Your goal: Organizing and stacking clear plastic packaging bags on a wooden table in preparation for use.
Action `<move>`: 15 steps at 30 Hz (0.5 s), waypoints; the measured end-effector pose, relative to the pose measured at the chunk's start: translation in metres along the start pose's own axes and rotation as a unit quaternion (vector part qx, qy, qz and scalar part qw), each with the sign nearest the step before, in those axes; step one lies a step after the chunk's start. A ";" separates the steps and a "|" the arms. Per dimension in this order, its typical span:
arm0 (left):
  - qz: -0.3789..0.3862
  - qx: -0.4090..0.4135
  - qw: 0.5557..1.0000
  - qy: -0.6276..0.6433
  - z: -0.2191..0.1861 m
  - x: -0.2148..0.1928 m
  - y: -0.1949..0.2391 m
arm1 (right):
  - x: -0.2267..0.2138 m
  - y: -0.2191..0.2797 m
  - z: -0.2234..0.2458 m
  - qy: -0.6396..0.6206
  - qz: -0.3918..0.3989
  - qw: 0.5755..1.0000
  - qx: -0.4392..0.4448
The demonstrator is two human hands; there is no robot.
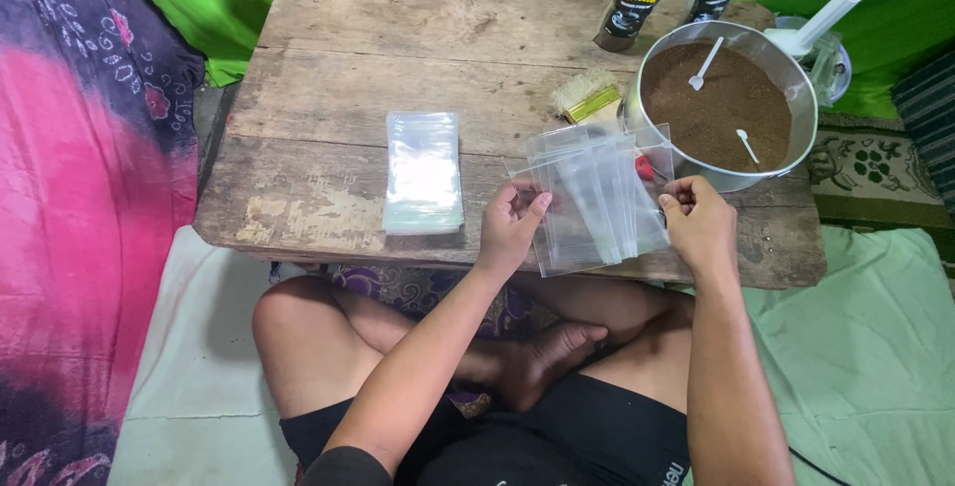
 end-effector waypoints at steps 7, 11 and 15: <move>-0.008 -0.038 0.997 -0.073 -0.014 0.010 0.005 | 0.006 0.048 0.054 -0.263 0.077 0.954 -0.120; 0.019 -0.119 0.988 -0.095 -0.045 0.016 0.019 | 0.019 0.082 0.088 -0.336 0.105 0.932 -0.087; 0.071 -0.145 0.981 -0.105 -0.113 -0.005 0.025 | 0.025 0.097 0.114 -0.424 0.135 0.889 -0.108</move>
Point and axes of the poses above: each hand's wrist, its own y-axis away from the middle knuckle, its own x-axis out of the palm, z = x × y, the point moved 6 cm from there along -y, towards the middle knuckle, and after that the axes turned 3 degrees about z, right-handed, at the moved point
